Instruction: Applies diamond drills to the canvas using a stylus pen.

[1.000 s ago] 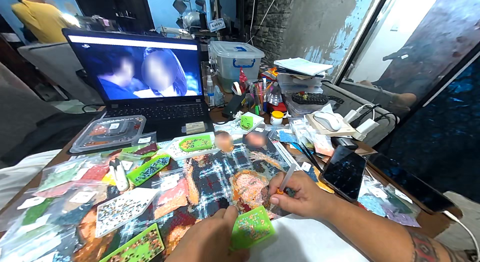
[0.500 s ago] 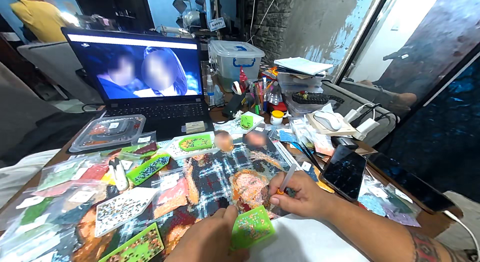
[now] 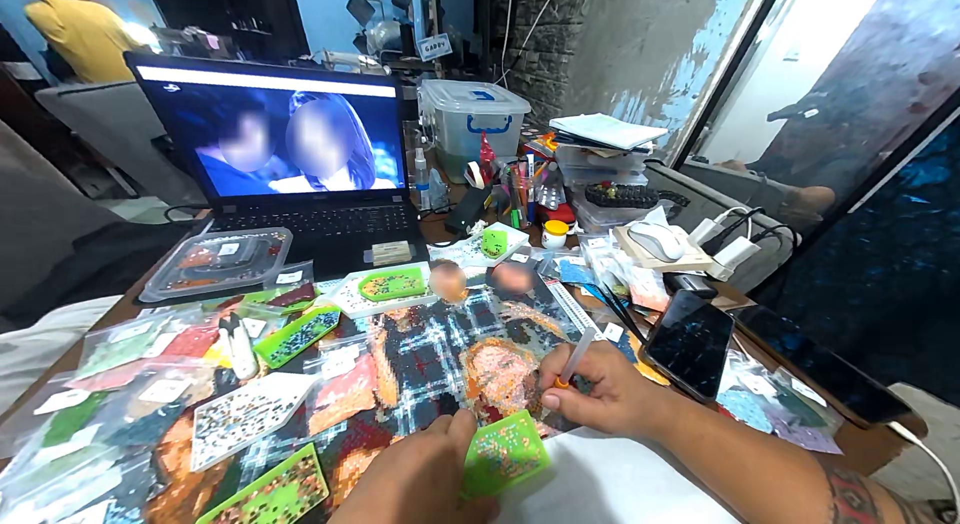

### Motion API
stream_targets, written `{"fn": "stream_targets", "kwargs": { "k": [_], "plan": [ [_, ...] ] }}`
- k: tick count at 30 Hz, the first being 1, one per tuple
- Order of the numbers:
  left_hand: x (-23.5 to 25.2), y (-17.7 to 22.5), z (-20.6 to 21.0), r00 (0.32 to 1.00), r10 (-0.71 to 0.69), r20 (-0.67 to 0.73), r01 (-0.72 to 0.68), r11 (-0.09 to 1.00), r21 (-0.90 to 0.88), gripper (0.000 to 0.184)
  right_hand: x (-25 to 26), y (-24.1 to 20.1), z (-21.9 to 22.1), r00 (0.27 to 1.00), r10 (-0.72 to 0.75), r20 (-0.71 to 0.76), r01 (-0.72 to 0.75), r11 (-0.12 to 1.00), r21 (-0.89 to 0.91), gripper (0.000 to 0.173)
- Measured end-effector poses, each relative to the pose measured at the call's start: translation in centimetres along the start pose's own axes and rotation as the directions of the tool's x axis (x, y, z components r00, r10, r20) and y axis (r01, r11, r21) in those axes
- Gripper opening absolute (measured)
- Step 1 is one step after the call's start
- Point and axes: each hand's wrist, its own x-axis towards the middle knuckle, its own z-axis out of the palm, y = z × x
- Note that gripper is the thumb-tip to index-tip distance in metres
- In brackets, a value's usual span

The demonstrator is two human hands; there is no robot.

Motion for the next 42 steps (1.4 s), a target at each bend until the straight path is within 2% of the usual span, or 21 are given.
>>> {"fn": "stream_targets", "kwargs": {
  "k": [35, 39, 42],
  "plan": [
    [-0.1, 0.0, 0.0, 1.0, 0.009, -0.015, -0.009, 1.0, 0.012, 0.056, 0.0, 0.0, 0.0, 1.0, -0.011, -0.016, 0.011, 1.0, 0.003, 0.024],
    [0.0, -0.2, 0.2, 0.999, 0.021, -0.027, -0.021, 1.0, 0.0, 0.056, -0.1, -0.5, 0.5, 0.998, 0.028, -0.056, -0.023, 0.996, 0.089, 0.025],
    [0.0, -0.2, 0.2, 1.0, 0.016, -0.023, -0.016, 1.0, -0.003, 0.057, -0.2, -0.9, 1.0, 0.997, 0.073, -0.024, -0.068, 0.982, 0.178, 0.026]
  ]
}}
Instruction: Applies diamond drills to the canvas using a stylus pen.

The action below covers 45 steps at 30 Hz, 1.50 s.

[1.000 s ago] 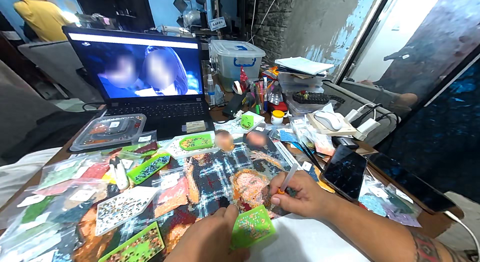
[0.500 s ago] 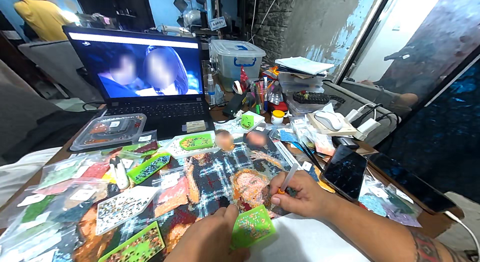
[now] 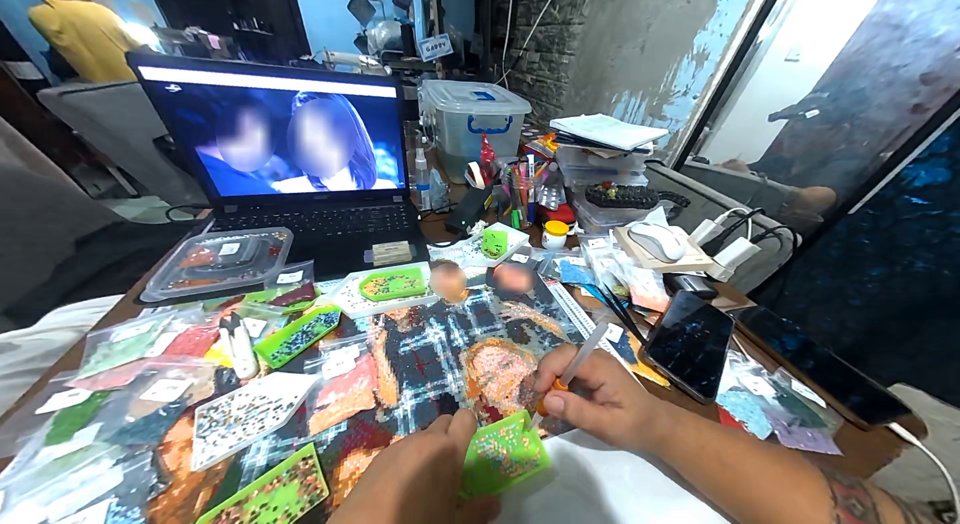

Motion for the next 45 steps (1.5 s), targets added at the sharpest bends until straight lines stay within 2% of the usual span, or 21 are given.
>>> {"fn": "stream_targets", "kwargs": {
  "k": [11, 32, 36, 40, 45],
  "plan": [
    [0.1, 0.1, -0.1, 1.0, -0.017, 0.011, 0.017, 1.0, -0.002, 0.057, 0.1, 0.3, 0.8, 0.995, -0.017, 0.097, 0.018, 1.0, -0.017, 0.027],
    [0.2, 0.0, -0.1, 1.0, -0.016, 0.025, 0.017, 1.0, -0.01, 0.057, 0.3, 0.0, 0.6, 0.983, -0.054, 0.178, 0.063, 0.997, -0.044, 0.027],
    [0.2, -0.2, -0.1, 1.0, 0.006, 0.017, -0.005, 1.0, -0.012, 0.056, 0.3, 0.2, 0.7, 0.986, -0.058, 0.159, 0.066, 0.997, -0.045, 0.027],
    [0.5, -0.8, 0.4, 0.994, 0.076, -0.076, -0.079, 0.996, -0.033, 0.055, 0.3, 0.2, 0.9, 0.993, -0.072, 0.094, 0.078, 0.995, -0.058, 0.028],
    [0.8, -1.1, 0.5, 0.993, 0.068, -0.1, -0.075, 0.995, -0.065, 0.057, 0.4, 0.3, 1.0, 0.994, -0.09, 0.062, 0.094, 0.993, -0.071, 0.028]
  ]
}}
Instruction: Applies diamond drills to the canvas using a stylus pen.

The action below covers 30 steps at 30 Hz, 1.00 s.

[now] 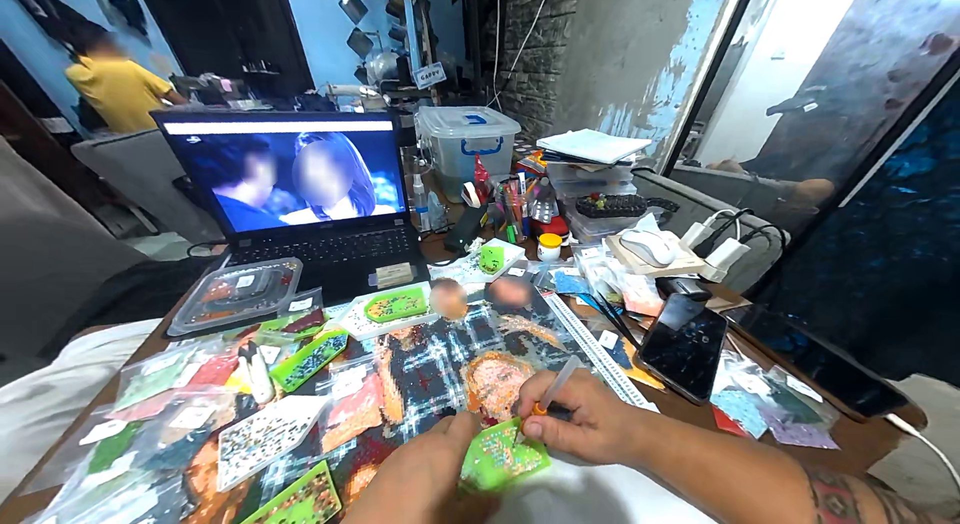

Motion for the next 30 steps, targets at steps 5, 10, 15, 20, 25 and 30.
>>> {"fn": "stream_targets", "kwargs": {
  "k": [5, 10, 15, 20, 25, 30],
  "plan": [
    [0.11, 0.31, -0.02, 0.999, -0.042, 0.009, 0.042, 0.999, -0.009, 0.058, 0.01, 0.25, 0.14, 1.0, -0.006, 0.011, 0.006, 0.999, -0.042, 0.026],
    [0.18, 0.41, 0.04, 0.999, -0.048, 0.01, 0.048, 0.999, -0.008, 0.058, -0.03, 0.24, 0.28, 1.0, 0.011, 0.026, -0.009, 0.997, -0.077, 0.026],
    [0.13, 0.4, 0.02, 0.999, -0.035, 0.009, 0.035, 0.999, -0.014, 0.058, 0.01, 0.2, 0.44, 0.999, 0.016, 0.033, -0.013, 0.994, -0.104, 0.027],
    [0.08, 0.4, 0.15, 0.999, -0.038, 0.001, 0.038, 0.999, -0.008, 0.056, -0.02, 0.27, 0.52, 0.999, 0.01, 0.039, -0.006, 0.993, -0.115, 0.028],
    [0.17, 0.26, 0.21, 1.0, -0.022, 0.005, 0.022, 1.0, 0.004, 0.057, -0.13, 0.44, 0.59, 0.999, -0.002, 0.04, 0.007, 0.992, -0.128, 0.028],
    [0.28, 0.24, 0.2, 1.0, -0.023, 0.012, 0.023, 1.0, 0.001, 0.056, -0.1, 0.34, 0.57, 0.999, -0.004, 0.049, 0.01, 0.991, -0.134, 0.027]
  ]
}}
